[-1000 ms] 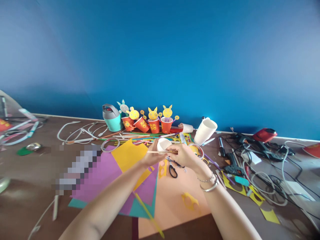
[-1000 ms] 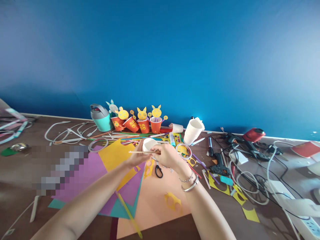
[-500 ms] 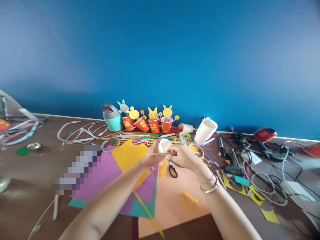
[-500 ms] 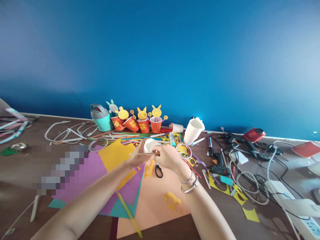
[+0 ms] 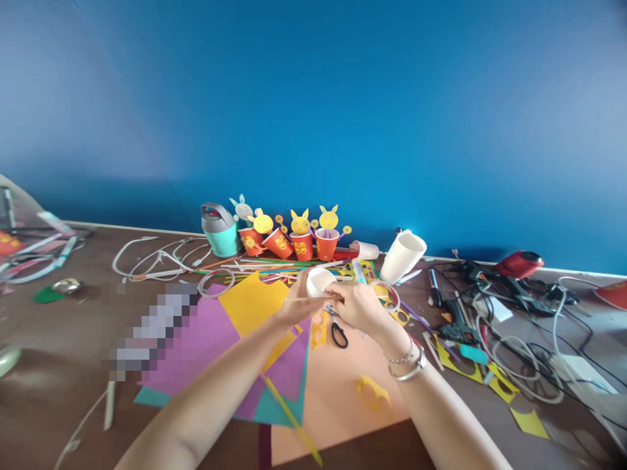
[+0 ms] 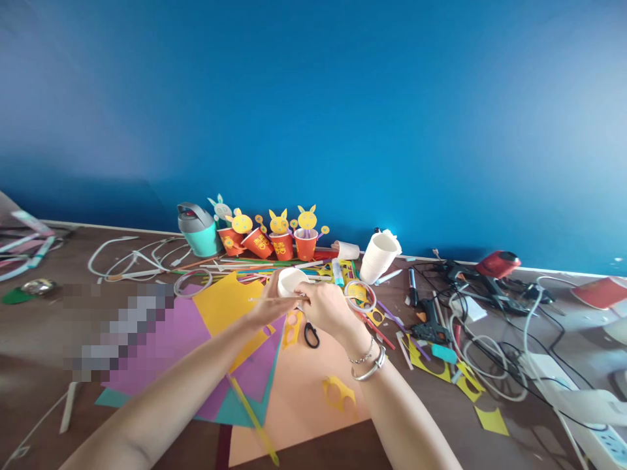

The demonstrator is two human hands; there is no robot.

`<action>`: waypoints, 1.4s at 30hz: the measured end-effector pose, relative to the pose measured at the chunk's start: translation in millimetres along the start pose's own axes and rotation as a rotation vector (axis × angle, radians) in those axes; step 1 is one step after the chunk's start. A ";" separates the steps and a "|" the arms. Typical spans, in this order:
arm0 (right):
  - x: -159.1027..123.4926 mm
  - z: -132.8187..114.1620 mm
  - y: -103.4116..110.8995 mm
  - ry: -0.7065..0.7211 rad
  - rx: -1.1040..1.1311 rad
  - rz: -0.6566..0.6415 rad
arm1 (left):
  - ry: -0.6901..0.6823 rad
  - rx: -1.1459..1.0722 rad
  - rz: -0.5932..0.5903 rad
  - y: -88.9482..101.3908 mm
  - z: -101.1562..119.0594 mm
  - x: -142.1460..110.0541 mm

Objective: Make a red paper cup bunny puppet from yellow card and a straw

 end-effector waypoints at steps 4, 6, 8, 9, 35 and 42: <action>0.1 1.5 0.8 -0.022 0.029 0.041 | -0.106 0.075 0.006 1.7 5.4 0.4; 0.0 2.0 -0.1 -0.014 0.061 0.045 | -0.113 0.103 0.005 1.6 6.9 0.0; 0.3 2.6 -0.3 -0.013 0.124 0.060 | -0.114 0.093 0.012 1.4 7.0 -0.2; 0.8 3.1 0.1 -0.015 0.173 0.074 | -0.108 0.058 0.005 1.1 6.5 0.1; -5.1 -1.4 34.1 0.113 0.312 0.669 | -0.003 -0.113 0.021 7.2 11.4 3.3; 1.2 -4.1 22.5 0.202 0.192 0.575 | 0.030 -0.144 0.025 8.4 5.7 5.2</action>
Point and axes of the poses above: each hand's wrist, its own x-axis towards the middle knuckle, its own y-axis out of the back of the hand, z = x × y, the point moved 3 cm from there along x, towards the middle knuckle, and after that the axes turned 9 degrees about y, right-handed, at the moved point
